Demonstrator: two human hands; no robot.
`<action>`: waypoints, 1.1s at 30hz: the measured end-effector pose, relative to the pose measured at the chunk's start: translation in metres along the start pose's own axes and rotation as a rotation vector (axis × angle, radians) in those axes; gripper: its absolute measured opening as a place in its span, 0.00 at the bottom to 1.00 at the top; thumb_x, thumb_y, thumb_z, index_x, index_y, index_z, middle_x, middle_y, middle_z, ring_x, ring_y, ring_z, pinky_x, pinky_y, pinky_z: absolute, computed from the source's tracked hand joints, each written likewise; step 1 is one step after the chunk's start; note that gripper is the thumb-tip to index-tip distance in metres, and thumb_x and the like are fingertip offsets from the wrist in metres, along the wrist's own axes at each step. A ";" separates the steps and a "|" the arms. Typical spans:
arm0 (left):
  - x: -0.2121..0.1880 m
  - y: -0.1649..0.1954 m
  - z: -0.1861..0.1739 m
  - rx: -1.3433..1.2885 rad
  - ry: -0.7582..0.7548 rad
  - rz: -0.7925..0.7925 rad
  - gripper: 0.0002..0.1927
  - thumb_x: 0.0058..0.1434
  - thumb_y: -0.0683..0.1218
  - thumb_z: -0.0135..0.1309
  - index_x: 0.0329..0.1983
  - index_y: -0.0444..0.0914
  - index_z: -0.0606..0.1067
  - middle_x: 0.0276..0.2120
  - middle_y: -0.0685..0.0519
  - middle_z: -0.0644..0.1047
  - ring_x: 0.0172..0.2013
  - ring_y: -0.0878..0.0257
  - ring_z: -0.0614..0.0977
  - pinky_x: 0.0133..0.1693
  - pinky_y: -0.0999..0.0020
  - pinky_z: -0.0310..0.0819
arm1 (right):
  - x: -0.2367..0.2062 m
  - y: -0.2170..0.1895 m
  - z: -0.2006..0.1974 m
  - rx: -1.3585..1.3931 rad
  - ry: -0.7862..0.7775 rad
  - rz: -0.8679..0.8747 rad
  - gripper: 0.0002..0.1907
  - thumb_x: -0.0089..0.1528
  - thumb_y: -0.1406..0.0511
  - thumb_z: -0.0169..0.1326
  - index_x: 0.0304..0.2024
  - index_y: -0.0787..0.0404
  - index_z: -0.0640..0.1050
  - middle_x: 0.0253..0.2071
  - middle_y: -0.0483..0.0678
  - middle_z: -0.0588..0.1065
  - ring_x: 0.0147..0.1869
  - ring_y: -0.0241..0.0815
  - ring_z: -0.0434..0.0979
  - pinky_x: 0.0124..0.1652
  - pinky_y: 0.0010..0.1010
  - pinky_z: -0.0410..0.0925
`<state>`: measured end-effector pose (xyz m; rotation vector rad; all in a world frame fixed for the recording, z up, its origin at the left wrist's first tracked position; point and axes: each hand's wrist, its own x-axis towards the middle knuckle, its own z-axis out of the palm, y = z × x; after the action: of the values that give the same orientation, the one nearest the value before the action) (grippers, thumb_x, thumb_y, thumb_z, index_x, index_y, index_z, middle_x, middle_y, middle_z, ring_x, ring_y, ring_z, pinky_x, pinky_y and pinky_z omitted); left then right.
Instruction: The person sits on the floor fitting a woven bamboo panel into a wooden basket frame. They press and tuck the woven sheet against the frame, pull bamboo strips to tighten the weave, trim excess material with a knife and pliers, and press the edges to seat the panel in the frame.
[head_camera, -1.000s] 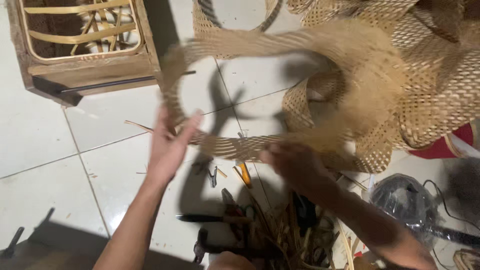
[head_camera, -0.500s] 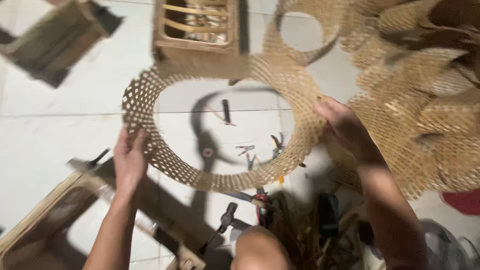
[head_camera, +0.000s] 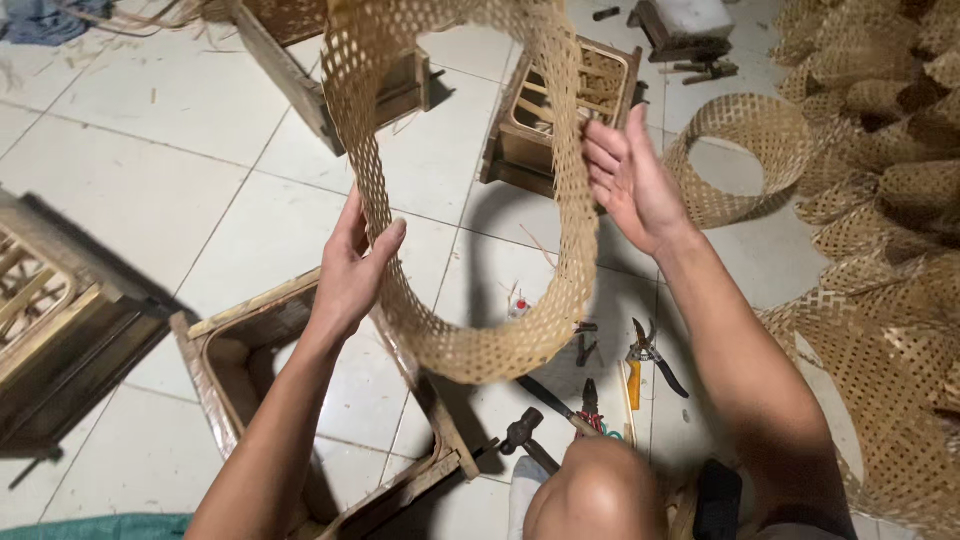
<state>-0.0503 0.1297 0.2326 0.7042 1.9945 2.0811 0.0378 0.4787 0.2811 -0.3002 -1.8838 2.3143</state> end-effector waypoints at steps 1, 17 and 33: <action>-0.004 0.005 -0.003 -0.021 0.022 0.033 0.39 0.68 0.43 0.54 0.78 0.37 0.51 0.70 0.45 0.67 0.66 0.59 0.71 0.64 0.66 0.66 | 0.001 -0.005 0.009 -0.030 -0.008 -0.019 0.52 0.66 0.33 0.33 0.75 0.67 0.56 0.74 0.55 0.62 0.77 0.45 0.63 0.72 0.38 0.57; -0.063 0.077 0.010 0.432 0.249 0.398 0.40 0.71 0.42 0.57 0.80 0.42 0.50 0.77 0.39 0.56 0.77 0.45 0.58 0.76 0.53 0.53 | -0.009 -0.024 0.088 0.191 -0.191 -0.201 0.62 0.57 0.28 0.37 0.73 0.71 0.62 0.69 0.57 0.68 0.72 0.51 0.69 0.71 0.46 0.64; -0.057 -0.036 -0.061 0.760 0.130 0.092 0.32 0.84 0.49 0.49 0.80 0.30 0.51 0.80 0.37 0.53 0.80 0.44 0.57 0.78 0.54 0.50 | -0.024 0.065 0.028 -0.629 0.131 -0.469 0.19 0.67 0.59 0.63 0.47 0.69 0.75 0.43 0.55 0.78 0.46 0.41 0.79 0.46 0.36 0.78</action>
<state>-0.0350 0.0539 0.1855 0.7850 2.8951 1.3840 0.0552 0.4327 0.2243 -0.0538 -2.2632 1.3477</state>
